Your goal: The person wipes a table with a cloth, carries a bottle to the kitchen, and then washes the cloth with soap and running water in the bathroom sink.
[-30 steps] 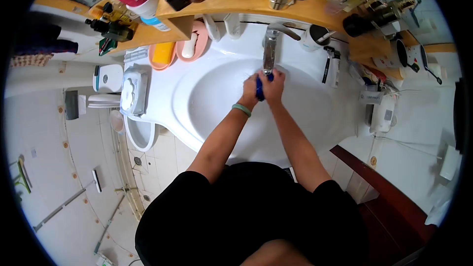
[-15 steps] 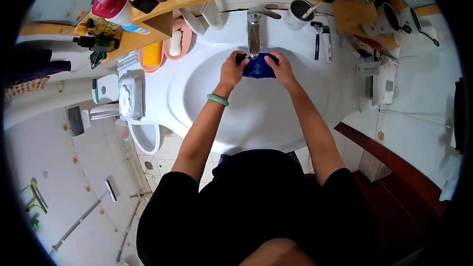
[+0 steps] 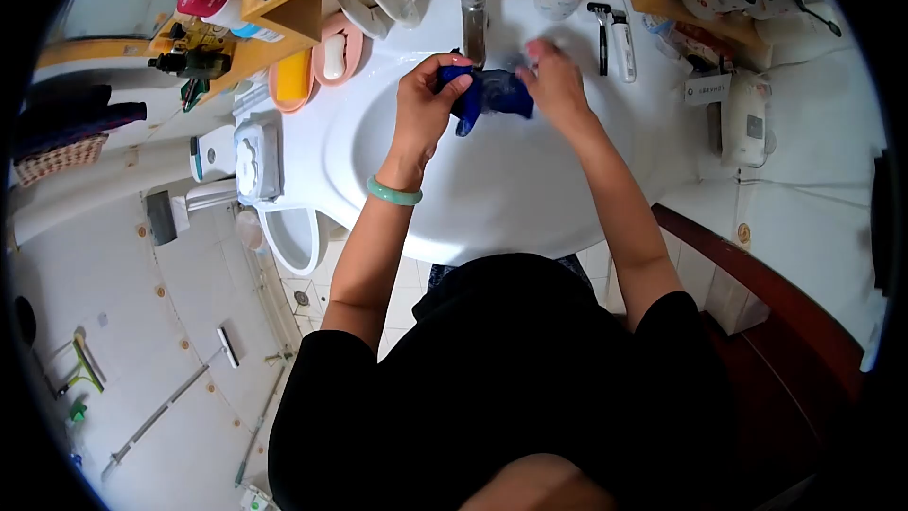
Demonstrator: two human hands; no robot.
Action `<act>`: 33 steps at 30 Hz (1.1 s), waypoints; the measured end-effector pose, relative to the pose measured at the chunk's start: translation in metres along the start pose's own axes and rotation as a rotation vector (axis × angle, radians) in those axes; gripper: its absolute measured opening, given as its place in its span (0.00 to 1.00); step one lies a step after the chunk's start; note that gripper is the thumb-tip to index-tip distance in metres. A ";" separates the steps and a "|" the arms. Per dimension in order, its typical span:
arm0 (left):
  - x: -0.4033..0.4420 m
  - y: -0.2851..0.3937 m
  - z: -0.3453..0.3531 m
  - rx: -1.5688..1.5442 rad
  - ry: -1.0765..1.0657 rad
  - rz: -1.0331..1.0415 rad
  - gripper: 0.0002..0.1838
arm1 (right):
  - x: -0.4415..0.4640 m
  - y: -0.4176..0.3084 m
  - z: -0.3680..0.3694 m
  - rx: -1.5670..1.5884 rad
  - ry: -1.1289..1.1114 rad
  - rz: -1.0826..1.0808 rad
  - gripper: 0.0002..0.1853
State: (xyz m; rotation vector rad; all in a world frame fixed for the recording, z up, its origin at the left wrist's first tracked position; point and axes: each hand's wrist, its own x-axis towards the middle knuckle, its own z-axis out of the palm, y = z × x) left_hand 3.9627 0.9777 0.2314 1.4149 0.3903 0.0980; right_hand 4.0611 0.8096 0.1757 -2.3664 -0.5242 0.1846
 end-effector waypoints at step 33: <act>-0.194 -0.143 -0.017 1.188 0.013 0.029 0.08 | -0.197 0.076 0.068 -0.057 -0.838 -0.360 0.19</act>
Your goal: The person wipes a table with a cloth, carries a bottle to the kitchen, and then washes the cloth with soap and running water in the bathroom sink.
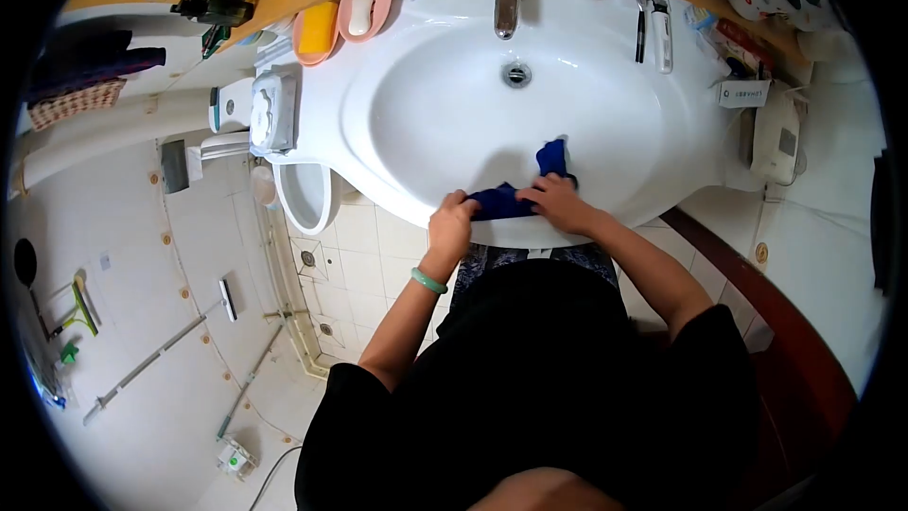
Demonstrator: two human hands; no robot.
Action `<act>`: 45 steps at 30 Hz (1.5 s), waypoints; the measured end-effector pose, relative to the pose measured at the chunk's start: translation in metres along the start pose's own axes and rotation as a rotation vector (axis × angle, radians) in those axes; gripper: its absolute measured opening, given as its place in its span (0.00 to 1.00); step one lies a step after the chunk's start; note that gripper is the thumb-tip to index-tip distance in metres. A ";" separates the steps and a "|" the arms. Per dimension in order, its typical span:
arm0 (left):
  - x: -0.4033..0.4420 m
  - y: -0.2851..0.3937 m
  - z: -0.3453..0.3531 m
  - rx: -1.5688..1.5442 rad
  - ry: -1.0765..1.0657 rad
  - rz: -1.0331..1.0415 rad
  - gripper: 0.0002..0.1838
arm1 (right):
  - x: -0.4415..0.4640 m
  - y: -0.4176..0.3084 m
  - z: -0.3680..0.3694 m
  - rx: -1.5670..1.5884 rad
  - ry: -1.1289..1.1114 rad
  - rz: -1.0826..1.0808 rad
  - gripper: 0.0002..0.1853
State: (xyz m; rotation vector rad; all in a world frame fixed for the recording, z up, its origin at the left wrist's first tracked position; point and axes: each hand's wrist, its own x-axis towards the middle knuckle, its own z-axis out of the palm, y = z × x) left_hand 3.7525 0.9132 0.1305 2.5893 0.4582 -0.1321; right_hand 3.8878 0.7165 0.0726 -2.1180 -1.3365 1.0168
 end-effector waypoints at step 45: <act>0.142 0.005 -0.018 -1.187 -0.122 0.081 0.35 | 0.096 -0.056 -0.128 1.342 0.682 0.015 0.17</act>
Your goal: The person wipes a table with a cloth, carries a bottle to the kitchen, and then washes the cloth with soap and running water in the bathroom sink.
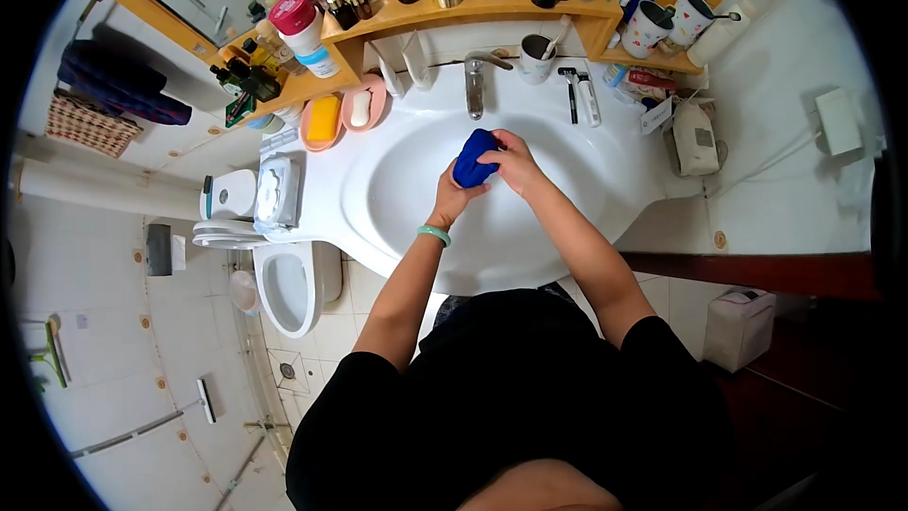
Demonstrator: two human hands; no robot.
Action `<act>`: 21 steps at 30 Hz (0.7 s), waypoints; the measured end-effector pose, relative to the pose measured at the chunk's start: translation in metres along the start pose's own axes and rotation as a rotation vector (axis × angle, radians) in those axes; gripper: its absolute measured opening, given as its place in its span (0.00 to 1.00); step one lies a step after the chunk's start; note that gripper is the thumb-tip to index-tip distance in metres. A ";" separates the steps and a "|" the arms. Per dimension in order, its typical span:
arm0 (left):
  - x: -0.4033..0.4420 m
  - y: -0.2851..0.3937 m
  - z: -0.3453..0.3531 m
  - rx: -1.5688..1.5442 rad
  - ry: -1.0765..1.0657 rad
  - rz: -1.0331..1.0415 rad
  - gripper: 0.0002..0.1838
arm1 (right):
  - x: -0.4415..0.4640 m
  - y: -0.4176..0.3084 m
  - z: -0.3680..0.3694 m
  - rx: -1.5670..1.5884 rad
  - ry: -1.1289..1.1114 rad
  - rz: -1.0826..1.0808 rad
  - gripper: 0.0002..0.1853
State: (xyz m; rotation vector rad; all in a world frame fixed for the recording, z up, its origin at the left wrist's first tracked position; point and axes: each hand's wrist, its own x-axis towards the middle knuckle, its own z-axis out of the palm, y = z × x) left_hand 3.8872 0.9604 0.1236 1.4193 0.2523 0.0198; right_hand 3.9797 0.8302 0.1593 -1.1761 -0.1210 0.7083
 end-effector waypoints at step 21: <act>0.031 0.025 0.006 -0.046 -1.024 -1.192 0.12 | -0.046 0.049 -0.033 -0.884 0.083 -0.655 0.27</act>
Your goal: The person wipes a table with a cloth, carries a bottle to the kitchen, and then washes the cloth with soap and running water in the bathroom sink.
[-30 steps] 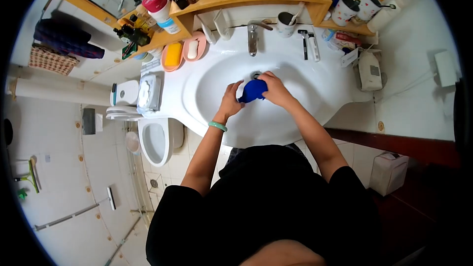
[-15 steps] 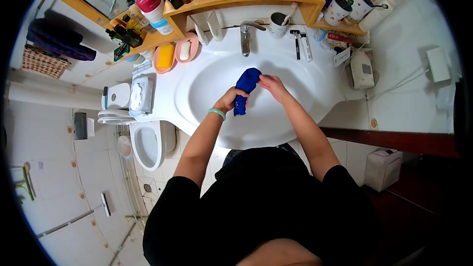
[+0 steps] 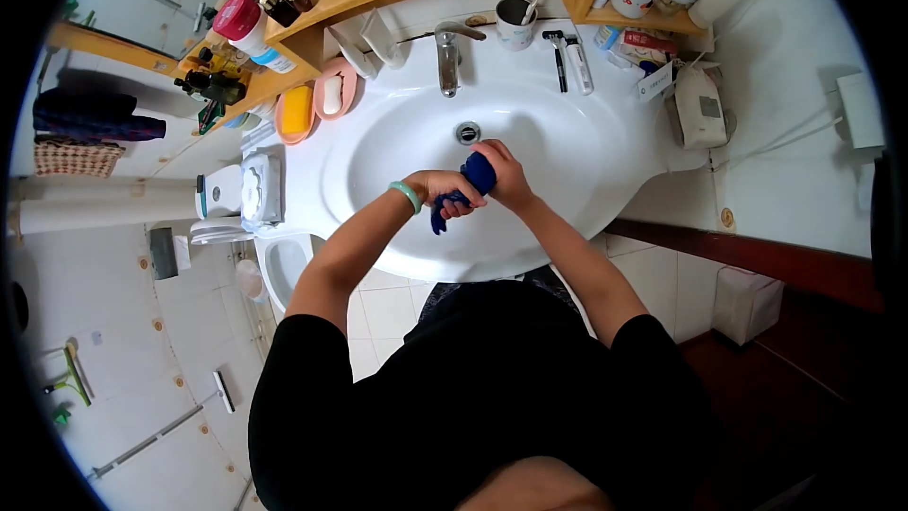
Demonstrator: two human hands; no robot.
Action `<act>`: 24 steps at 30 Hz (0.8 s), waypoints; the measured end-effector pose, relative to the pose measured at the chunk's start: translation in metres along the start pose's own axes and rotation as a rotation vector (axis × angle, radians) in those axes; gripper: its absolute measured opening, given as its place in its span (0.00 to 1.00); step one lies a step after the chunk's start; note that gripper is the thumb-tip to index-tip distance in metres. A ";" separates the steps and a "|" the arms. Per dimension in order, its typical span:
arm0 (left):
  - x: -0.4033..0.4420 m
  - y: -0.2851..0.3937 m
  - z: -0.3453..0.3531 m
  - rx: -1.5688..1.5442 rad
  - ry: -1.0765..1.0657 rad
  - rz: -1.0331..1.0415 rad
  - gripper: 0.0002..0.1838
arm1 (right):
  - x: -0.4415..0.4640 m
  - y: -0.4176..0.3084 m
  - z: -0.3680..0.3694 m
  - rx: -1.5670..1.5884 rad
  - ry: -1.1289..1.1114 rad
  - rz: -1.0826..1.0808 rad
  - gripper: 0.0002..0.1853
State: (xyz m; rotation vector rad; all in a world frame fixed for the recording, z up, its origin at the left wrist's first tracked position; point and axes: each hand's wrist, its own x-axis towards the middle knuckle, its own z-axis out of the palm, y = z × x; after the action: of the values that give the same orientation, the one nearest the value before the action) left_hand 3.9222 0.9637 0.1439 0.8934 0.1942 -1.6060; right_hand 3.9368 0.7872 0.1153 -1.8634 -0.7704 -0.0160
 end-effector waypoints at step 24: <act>-0.010 -0.011 -0.022 1.784 1.278 0.347 0.09 | 0.003 0.019 0.038 0.958 -0.678 1.327 0.08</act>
State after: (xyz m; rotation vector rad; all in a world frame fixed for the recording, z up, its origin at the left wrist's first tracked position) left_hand 3.9214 0.9872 0.1319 2.9777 -0.6270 -0.2602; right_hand 3.9361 0.8161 0.0848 -1.0797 0.2061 1.5761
